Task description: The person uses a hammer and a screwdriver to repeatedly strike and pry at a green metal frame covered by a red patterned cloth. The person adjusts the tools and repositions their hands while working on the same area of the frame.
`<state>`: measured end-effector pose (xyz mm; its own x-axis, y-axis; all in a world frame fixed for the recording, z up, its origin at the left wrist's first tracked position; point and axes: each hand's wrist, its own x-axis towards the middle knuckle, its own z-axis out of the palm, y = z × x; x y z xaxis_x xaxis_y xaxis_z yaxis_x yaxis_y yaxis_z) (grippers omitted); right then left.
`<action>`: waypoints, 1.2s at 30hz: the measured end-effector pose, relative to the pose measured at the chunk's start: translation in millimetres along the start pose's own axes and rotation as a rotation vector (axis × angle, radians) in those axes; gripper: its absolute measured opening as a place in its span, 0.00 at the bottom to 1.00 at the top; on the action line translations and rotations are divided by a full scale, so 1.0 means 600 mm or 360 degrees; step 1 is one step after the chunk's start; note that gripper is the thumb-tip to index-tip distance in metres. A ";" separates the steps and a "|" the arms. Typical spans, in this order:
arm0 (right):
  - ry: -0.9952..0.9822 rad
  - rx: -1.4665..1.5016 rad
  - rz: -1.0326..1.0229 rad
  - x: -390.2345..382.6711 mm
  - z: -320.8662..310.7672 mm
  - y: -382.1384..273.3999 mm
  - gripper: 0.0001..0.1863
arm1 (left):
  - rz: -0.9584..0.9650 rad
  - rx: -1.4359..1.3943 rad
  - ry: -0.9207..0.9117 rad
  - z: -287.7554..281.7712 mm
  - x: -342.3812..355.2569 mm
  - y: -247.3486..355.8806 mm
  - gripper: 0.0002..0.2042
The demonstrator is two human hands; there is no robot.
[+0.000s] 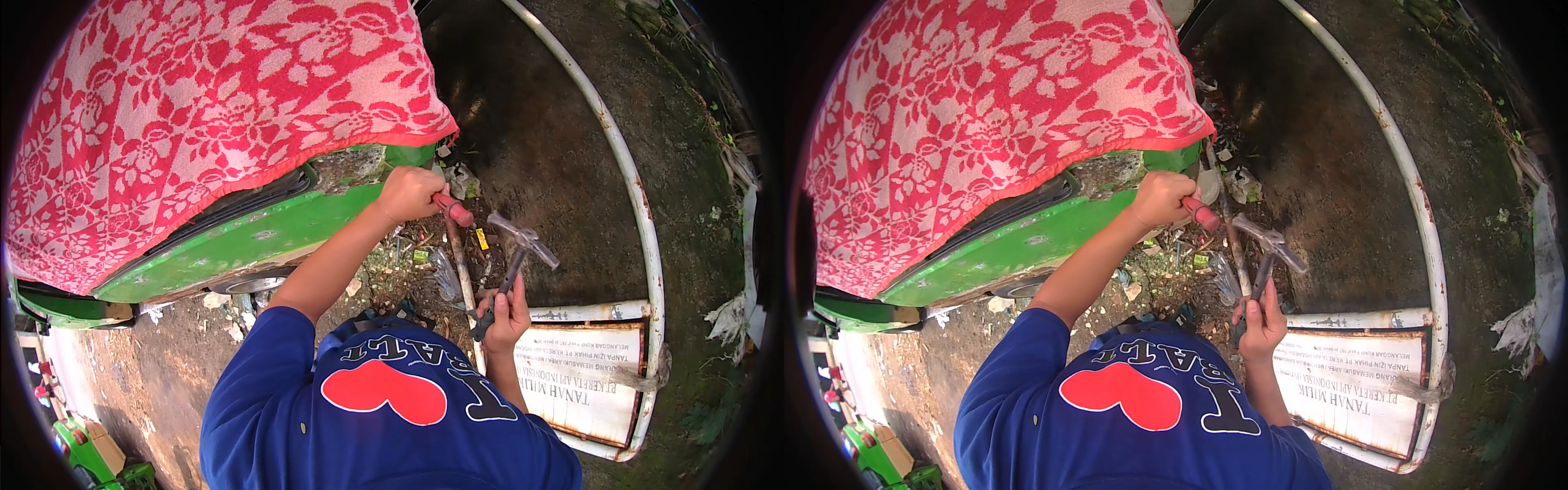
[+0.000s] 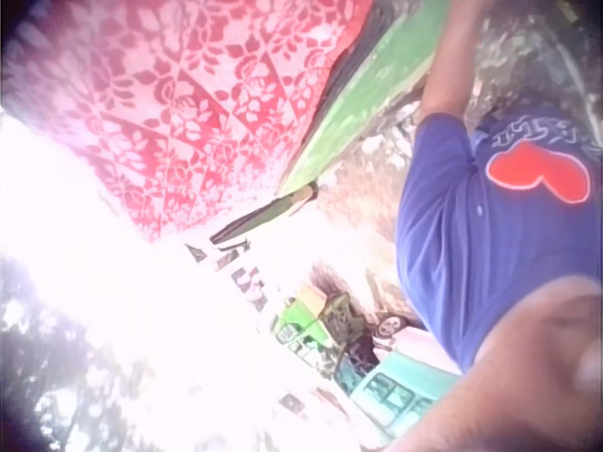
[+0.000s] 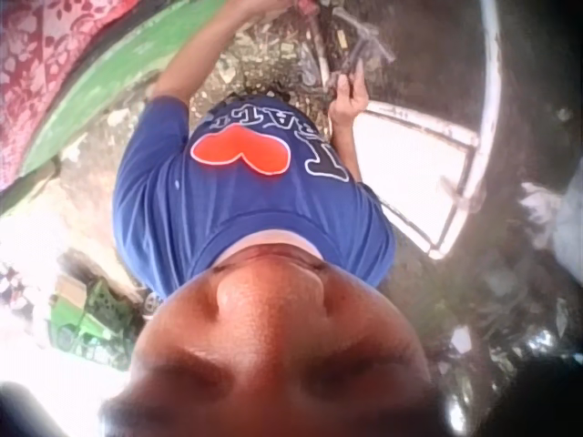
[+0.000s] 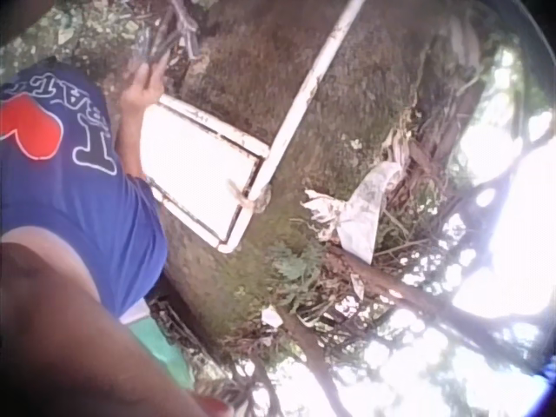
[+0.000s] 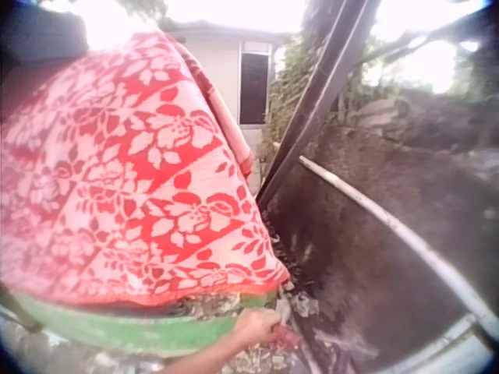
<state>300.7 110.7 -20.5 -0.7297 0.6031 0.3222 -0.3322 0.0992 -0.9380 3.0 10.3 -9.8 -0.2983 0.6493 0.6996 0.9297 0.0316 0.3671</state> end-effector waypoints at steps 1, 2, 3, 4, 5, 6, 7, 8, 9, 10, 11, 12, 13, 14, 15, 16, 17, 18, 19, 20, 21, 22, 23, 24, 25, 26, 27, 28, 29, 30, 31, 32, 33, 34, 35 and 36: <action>0.0116 0.0094 -0.0043 -0.009 0.006 -0.005 0.27 | -0.0014 0.0000 0.0031 0.000 0.003 0.000 0.07; 0.0230 0.0187 -0.0087 -0.018 0.015 -0.010 0.27 | -0.0016 -0.0009 0.0039 -0.002 0.004 -0.002 0.07; 0.0344 0.0278 -0.0134 -0.026 0.022 -0.016 0.27 | -0.0017 -0.0023 0.0049 -0.002 0.004 -0.002 0.07; 0.0307 0.0245 -0.0189 -0.033 0.024 -0.012 0.28 | -0.0019 -0.0035 0.0060 -0.002 0.005 -0.002 0.06; 0.0108 -0.0106 -0.0074 -0.028 0.021 -0.009 0.29 | -0.0006 -0.0021 0.0047 -0.003 0.008 -0.004 0.06; -0.0081 -0.0450 0.0057 -0.027 0.015 -0.005 0.30 | 0.0003 -0.0008 0.0019 -0.004 0.005 -0.005 0.06; -0.0273 -0.0791 0.0193 -0.031 0.013 0.001 0.31 | 0.0013 0.0006 -0.0007 -0.004 0.001 -0.003 0.06; -0.0241 -0.0723 0.0125 -0.047 0.018 0.010 0.30 | 0.0002 -0.0053 -0.0017 -0.004 -0.007 0.001 0.06; -0.0083 -0.0445 0.0026 -0.057 0.033 0.009 0.29 | 0.0001 -0.0098 -0.0014 -0.008 -0.004 -0.002 0.06; 0.0068 -0.0163 -0.0065 -0.078 0.049 0.005 0.28 | -0.0010 -0.0141 -0.0015 -0.011 -0.006 -0.006 0.06; 0.0216 0.0120 -0.0154 -0.090 0.065 0.001 0.27 | 0.0051 -0.0145 -0.0026 -0.015 -0.006 -0.012 0.06; 0.0252 0.0201 -0.0268 -0.092 0.078 -0.007 0.27 | 0.0102 -0.0157 -0.0044 -0.016 -0.013 -0.013 0.06; 0.0122 -0.0111 -0.0204 -0.088 0.074 -0.005 0.28 | 0.0152 -0.0170 -0.0062 -0.016 -0.021 -0.013 0.06; -0.0009 -0.0422 -0.0138 -0.080 0.064 0.001 0.28 | 0.0157 -0.0144 -0.0107 -0.017 -0.030 -0.012 0.06; -0.0120 -0.0725 -0.0083 -0.074 0.064 0.007 0.29 | 0.0188 -0.0118 -0.0161 -0.020 -0.031 -0.017 0.06; -0.0041 -0.0584 -0.0045 -0.076 0.070 0.013 0.29 | 0.0219 -0.0090 -0.0213 -0.022 -0.031 -0.020 0.06; 0.0101 -0.0372 -0.0066 -0.086 0.074 0.010 0.28 | 0.0229 -0.0112 -0.0191 -0.023 -0.032 -0.020 0.06; 0.0224 -0.0159 -0.0084 -0.096 0.081 0.001 0.26 | 0.0224 -0.0129 -0.0162 -0.025 -0.036 -0.020 0.05; 0.0345 0.0055 -0.0101 -0.102 0.089 -0.007 0.24 | 0.0218 -0.0146 -0.0133 -0.027 -0.038 -0.022 0.05; 0.0347 0.0194 -0.0187 -0.099 0.098 -0.012 0.24 | 0.0211 -0.0137 -0.0126 -0.029 -0.038 -0.025 0.05; 0.0228 -0.0039 -0.0136 -0.097 0.092 -0.012 0.25 | 0.0210 -0.0142 -0.0115 -0.028 -0.034 -0.024 0.05; 0.0109 -0.0272 -0.0083 -0.094 0.081 -0.008 0.26 | 0.0208 -0.0146 -0.0104 -0.027 -0.030 -0.022 0.05; -0.0009 -0.0504 -0.0028 -0.095 0.073 -0.003 0.27 | 0.0222 -0.0161 -0.0098 -0.026 -0.031 -0.019 0.05; -0.0049 -0.0458 -0.0013 -0.090 0.073 0.001 0.28 | 0.0234 -0.0168 -0.0083 -0.026 -0.031 -0.020 0.06; 0.0024 -0.0394 -0.0026 -0.090 0.071 0.001 0.27 | 0.0246 -0.0174 -0.0069 -0.025 -0.031 -0.022 0.07; 0.0096 -0.0329 -0.0038 -0.093 0.071 -0.002 0.26 | 0.0269 -0.0189 -0.0059 -0.024 -0.028 -0.024 0.07; 0.0165 -0.0260 -0.0035 -0.099 0.071 -0.004 0.25 | 0.0278 -0.0205 -0.0060 -0.025 -0.033 -0.023 0.07; 0.0161 -0.0200 -0.0061 -0.097 0.067 -0.007 0.25 | 0.0287 -0.0222 -0.0060 -0.027 -0.038 -0.022 0.07; 0.0159 -0.0219 -0.0051 -0.099 0.062 -0.010 0.25 | 0.0264 -0.0194 -0.0077 -0.029 -0.043 -0.023 0.06; 0.0165 -0.0242 -0.0049 -0.099 0.058 -0.014 0.25 | 0.0252 -0.0170 -0.0093 -0.033 -0.041 -0.023 0.06; 0.0170 -0.0264 -0.0047 -0.099 0.052 -0.017 0.25 | 0.0240 -0.0146 -0.0107 -0.036 -0.039 -0.022 0.05; 0.0181 -0.0283 -0.0020 -0.101 0.044 -0.012 0.25 | 0.0262 -0.0171 -0.0087 -0.038 -0.036 -0.021 0.06; 0.0166 -0.0277 -0.0015 -0.103 0.041 -0.013 0.25 | 0.0277 -0.0194 -0.0066 -0.038 -0.036 -0.021 0.06; 0.0151 -0.0271 -0.0009 -0.104 0.038 -0.014 0.25 | 0.0292 -0.0217 -0.0044 -0.038 -0.036 -0.021 0.07; 0.0134 -0.0265 -0.0004 -0.105 0.035 -0.015 0.25 | 0.0287 -0.0222 -0.0039 -0.037 -0.036 -0.020 0.07; 0.0129 -0.0256 0.0010 -0.106 0.033 -0.016 0.25 | 0.0282 -0.0225 -0.0035 -0.036 -0.036 -0.020 0.07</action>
<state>338.7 55.7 -29.8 -0.6788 0.6654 0.3107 -0.2228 0.2167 -0.9505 -6.3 -20.7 -15.8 -0.1267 0.6517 0.7478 0.9271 -0.1902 0.3228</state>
